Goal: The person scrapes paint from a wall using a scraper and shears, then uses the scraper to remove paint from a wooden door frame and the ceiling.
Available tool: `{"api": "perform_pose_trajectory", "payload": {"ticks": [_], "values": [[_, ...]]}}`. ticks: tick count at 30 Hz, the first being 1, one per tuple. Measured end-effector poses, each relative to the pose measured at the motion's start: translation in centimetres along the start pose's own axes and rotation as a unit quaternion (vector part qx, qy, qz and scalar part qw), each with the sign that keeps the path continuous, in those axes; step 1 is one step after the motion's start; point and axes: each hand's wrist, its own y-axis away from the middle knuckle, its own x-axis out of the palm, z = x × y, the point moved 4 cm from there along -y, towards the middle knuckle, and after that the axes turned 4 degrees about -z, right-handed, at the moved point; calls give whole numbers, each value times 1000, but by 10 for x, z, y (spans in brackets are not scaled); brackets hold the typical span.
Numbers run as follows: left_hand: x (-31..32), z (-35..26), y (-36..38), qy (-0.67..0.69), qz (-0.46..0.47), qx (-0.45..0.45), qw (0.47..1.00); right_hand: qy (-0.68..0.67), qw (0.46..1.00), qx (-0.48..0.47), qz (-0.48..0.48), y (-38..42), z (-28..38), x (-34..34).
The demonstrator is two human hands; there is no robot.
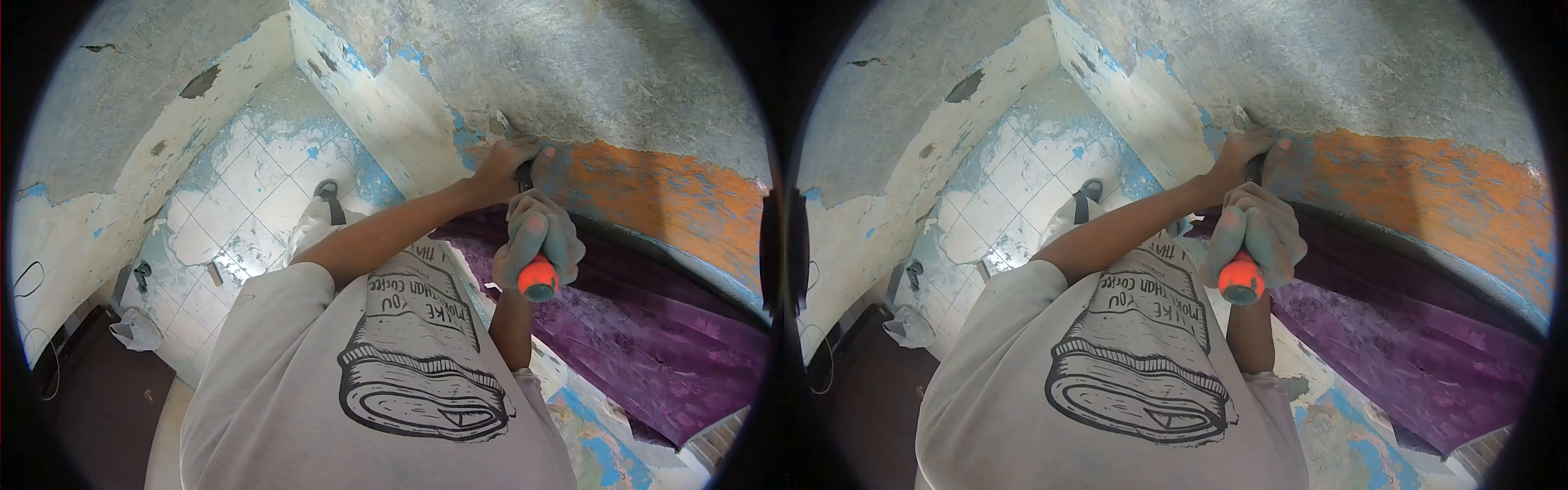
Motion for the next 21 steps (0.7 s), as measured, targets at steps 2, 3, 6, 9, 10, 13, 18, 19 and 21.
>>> {"api": "perform_pose_trajectory", "payload": {"ticks": [2, 3, 6, 9, 10, 13, 18, 19, 21], "values": [[0, 13, 5, -13, 16, -6, 1000, -4, 1000, 1, -9, 2, -3, 11], [-2, 14, 4, -27, 31, -10, 999, -7, 1000, 0, -14, 1, -4, 10], [4, 6, 4, 28, -27, -12, 999, -16, 1000, 2, -25, 7, 5, 5], [2, 9, 5, 17, 18, -10, 1000, -22, 999, 6, -36, 5, 0, 6], [-1, 9, 5, 16, 19, -8, 1000, -25, 999, 5, -42, 4, -6, 11], [-1, 7, 4, -36, 46, -14, 998, -35, 998, 8, -56, 5, -8, 10], [4, 2, 5, 32, -18, -2, 999, -47, 996, 17, -77, 14, 5, 5], [3, 3, 6, 33, -16, -1, 999, -48, 995, 16, -82, 12, -2, 8], [4, 13, 9, 32, 44, -116, 992, -53, 994, 18, -91, 13, -1, 6]]}}
